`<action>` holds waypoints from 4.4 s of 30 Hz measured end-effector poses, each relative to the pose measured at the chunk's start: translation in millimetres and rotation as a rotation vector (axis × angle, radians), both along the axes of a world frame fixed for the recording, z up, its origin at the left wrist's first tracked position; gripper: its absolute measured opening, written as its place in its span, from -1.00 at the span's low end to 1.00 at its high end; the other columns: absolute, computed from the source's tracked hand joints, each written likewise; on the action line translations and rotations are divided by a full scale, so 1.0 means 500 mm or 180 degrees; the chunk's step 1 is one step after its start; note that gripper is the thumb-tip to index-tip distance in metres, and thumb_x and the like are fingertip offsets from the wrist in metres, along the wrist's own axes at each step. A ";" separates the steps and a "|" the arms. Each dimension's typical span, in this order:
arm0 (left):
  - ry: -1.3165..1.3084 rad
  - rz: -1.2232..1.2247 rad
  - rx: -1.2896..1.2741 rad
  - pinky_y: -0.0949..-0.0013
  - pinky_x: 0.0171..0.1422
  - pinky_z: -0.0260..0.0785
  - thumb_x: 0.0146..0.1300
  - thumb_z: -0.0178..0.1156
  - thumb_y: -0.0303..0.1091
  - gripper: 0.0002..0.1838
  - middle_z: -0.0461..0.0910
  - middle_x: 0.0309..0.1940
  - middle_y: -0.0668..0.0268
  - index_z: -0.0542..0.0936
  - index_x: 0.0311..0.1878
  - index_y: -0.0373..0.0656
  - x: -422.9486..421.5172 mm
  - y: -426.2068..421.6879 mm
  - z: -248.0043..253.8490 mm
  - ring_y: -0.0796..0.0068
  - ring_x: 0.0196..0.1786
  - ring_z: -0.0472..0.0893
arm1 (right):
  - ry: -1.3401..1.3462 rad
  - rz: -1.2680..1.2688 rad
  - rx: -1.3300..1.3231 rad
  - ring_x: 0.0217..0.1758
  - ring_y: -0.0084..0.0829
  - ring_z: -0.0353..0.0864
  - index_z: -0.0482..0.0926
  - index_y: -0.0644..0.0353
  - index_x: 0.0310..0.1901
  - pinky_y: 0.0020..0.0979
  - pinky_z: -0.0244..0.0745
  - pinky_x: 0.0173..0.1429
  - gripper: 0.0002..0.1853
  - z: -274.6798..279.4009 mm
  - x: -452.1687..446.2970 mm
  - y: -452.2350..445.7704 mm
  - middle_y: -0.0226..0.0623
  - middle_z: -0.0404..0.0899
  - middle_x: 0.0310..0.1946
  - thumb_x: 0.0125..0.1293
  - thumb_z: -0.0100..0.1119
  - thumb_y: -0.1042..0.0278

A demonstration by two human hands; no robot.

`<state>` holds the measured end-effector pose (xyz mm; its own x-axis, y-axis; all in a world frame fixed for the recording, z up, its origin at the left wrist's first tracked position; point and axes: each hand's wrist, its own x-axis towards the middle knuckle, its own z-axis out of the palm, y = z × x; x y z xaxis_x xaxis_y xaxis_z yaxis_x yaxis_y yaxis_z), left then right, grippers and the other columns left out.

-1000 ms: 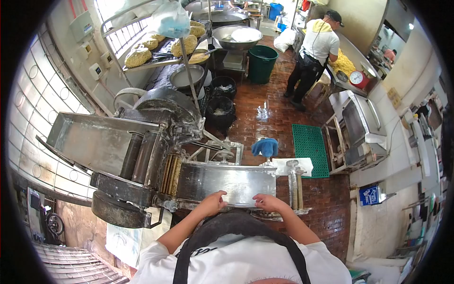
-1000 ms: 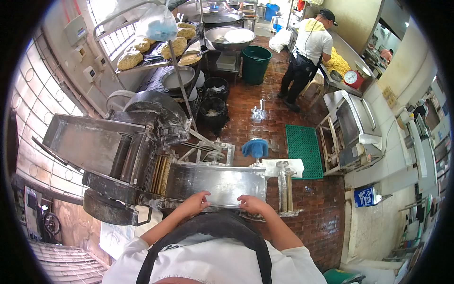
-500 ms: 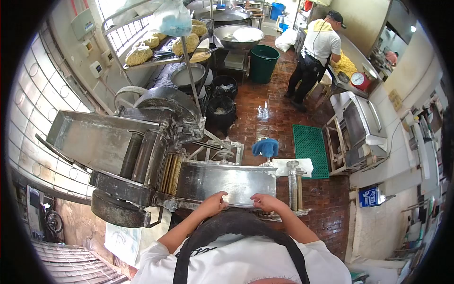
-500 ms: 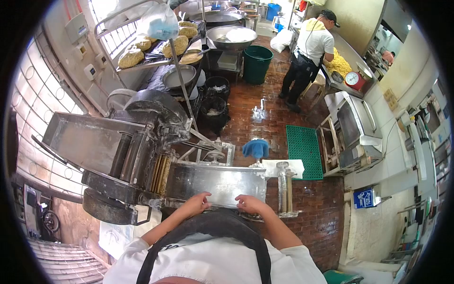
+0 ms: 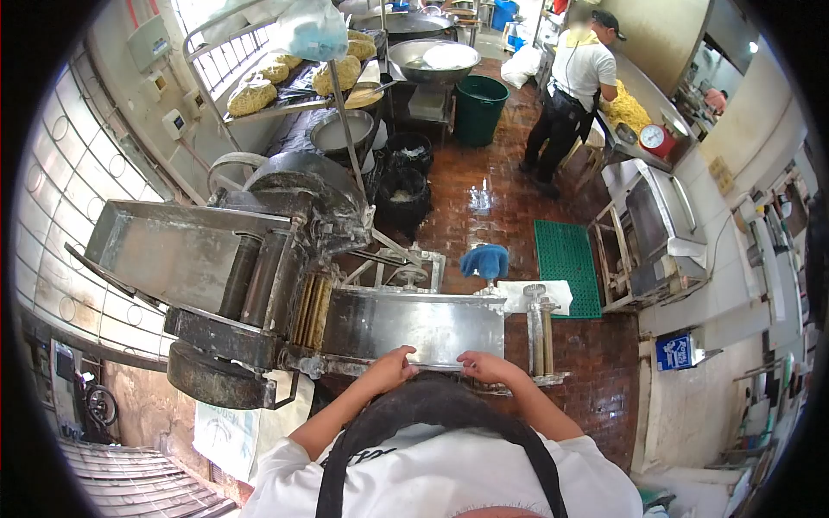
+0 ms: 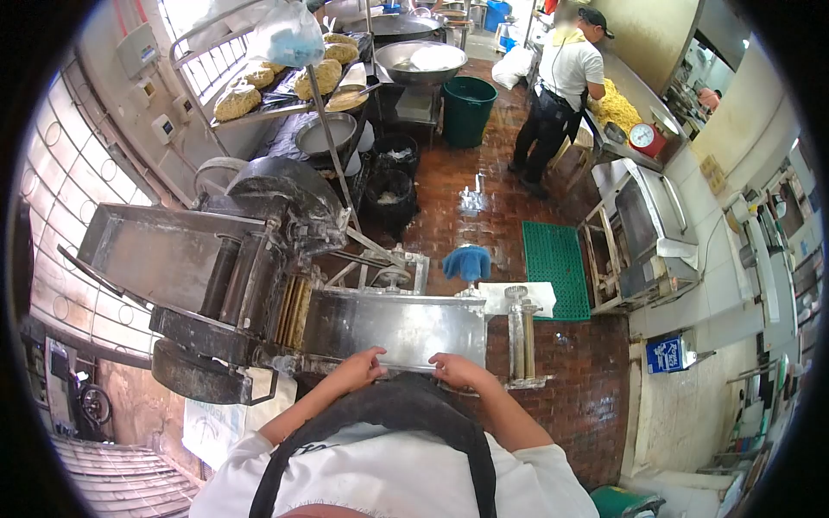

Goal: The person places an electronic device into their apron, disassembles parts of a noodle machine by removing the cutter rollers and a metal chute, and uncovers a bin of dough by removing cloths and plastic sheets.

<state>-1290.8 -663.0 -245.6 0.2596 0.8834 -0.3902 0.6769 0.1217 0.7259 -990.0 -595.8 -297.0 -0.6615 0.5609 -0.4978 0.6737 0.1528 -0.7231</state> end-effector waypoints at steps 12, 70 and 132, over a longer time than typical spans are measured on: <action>-0.0089 -0.0012 0.0036 0.11 0.02 0.46 0.26 0.29 -0.24 -0.45 0.66 -0.20 0.05 0.45 0.26 -0.25 0.007 -0.001 0.003 0.06 -0.11 0.65 | -0.0130 -0.0085 -0.0064 0.07 -0.08 0.63 0.47 0.14 0.23 -0.20 0.52 0.16 -0.57 0.049 -0.001 -0.010 -0.10 0.66 0.00 0.39 0.17 0.17; 0.0014 0.0061 0.0042 0.11 0.02 0.47 0.27 0.30 -0.20 -0.47 0.65 -0.21 0.05 0.47 0.24 -0.23 -0.002 -0.013 -0.010 0.05 -0.10 0.64 | -0.0011 -0.0020 -0.0025 0.01 -0.12 0.66 0.48 0.12 0.23 -0.23 0.54 0.11 -0.57 -0.012 -0.005 -0.015 -0.10 0.67 0.00 0.39 0.17 0.18; -0.0298 -0.0941 -0.0436 0.21 0.04 0.47 0.34 0.26 -0.20 -0.53 0.65 -0.16 0.15 0.47 0.24 -0.18 1.077 -0.139 0.012 0.21 -0.12 0.64 | 0.0300 -0.1841 -0.0180 0.16 -0.17 0.60 0.46 0.17 0.25 -0.23 0.50 0.23 -0.57 0.133 1.091 -0.468 -0.06 0.59 0.13 0.39 0.19 0.26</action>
<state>-752.1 -732.6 -239.8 0.5369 0.7056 -0.4624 0.6287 0.0308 0.7770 -444.7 -829.9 -230.5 -0.2987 0.8182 -0.4912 0.5684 -0.2610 -0.7803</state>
